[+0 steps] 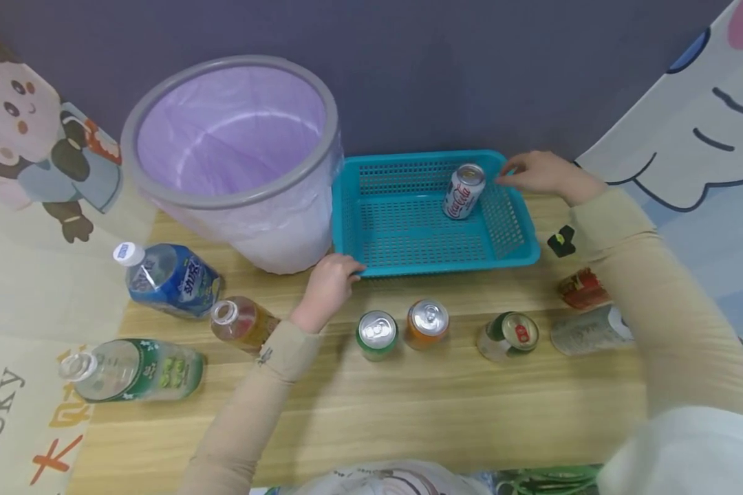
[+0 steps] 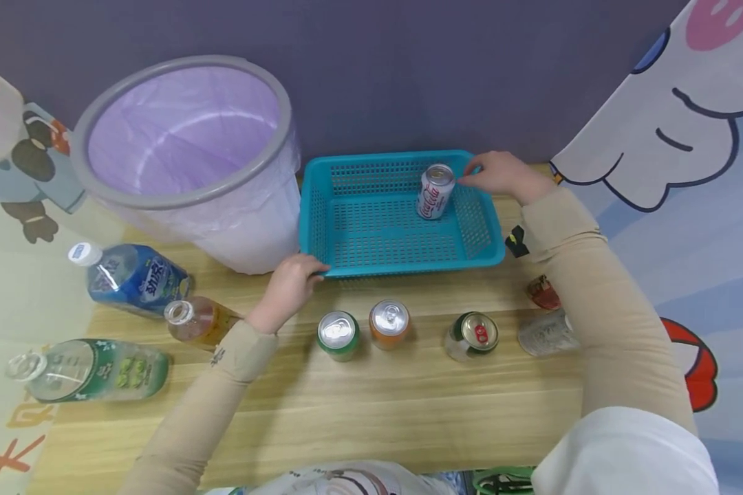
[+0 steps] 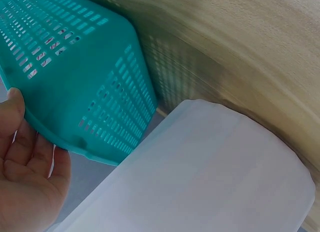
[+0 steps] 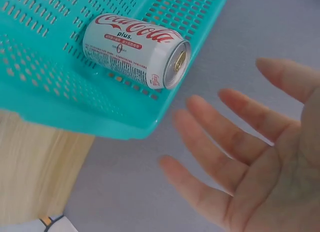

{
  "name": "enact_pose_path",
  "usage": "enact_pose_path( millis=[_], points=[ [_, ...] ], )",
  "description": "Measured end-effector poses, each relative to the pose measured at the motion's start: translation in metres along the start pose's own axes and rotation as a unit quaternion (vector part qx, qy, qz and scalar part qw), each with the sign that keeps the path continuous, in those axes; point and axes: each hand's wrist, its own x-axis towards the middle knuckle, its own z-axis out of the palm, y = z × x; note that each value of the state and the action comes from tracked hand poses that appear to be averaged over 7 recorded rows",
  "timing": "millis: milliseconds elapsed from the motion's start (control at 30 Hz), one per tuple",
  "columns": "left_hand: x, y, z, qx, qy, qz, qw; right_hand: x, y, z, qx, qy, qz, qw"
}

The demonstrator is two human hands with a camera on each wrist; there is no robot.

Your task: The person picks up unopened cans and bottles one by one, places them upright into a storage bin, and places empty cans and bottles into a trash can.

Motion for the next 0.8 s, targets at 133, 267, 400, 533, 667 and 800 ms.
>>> enact_pose_path(
  millis=[133, 267, 400, 533, 667, 800],
  points=[
    [0.000, 0.000, -0.003, 0.002, -0.001, -0.009, 1.0000, -0.007, -0.001, -0.003, -0.022, -0.001, -0.018, 0.9996],
    [0.000, 0.000, -0.002, 0.002, -0.015, -0.014, 0.9998, -0.016, 0.006, 0.000, -0.037, 0.005, -0.033, 0.9987],
    [0.000, 0.002, 0.000, 0.002, -0.019, -0.015, 0.9997, -0.026, 0.019, 0.003, -0.050, 0.002, -0.031, 0.9982],
    [0.001, 0.002, 0.000, 0.004, -0.010, -0.023, 0.9997, -0.028, 0.031, 0.001, -0.047, -0.021, -0.036, 0.9980],
    [0.003, 0.001, -0.001, 0.006, -0.012, -0.025, 0.9996, -0.035, 0.048, 0.004, -0.029, -0.067, -0.038, 0.9966],
    [0.002, 0.001, 0.000, 0.004, -0.017, -0.019, 0.9997, -0.045, 0.067, 0.013, -0.023, -0.091, -0.016, 0.9954]
  ],
)
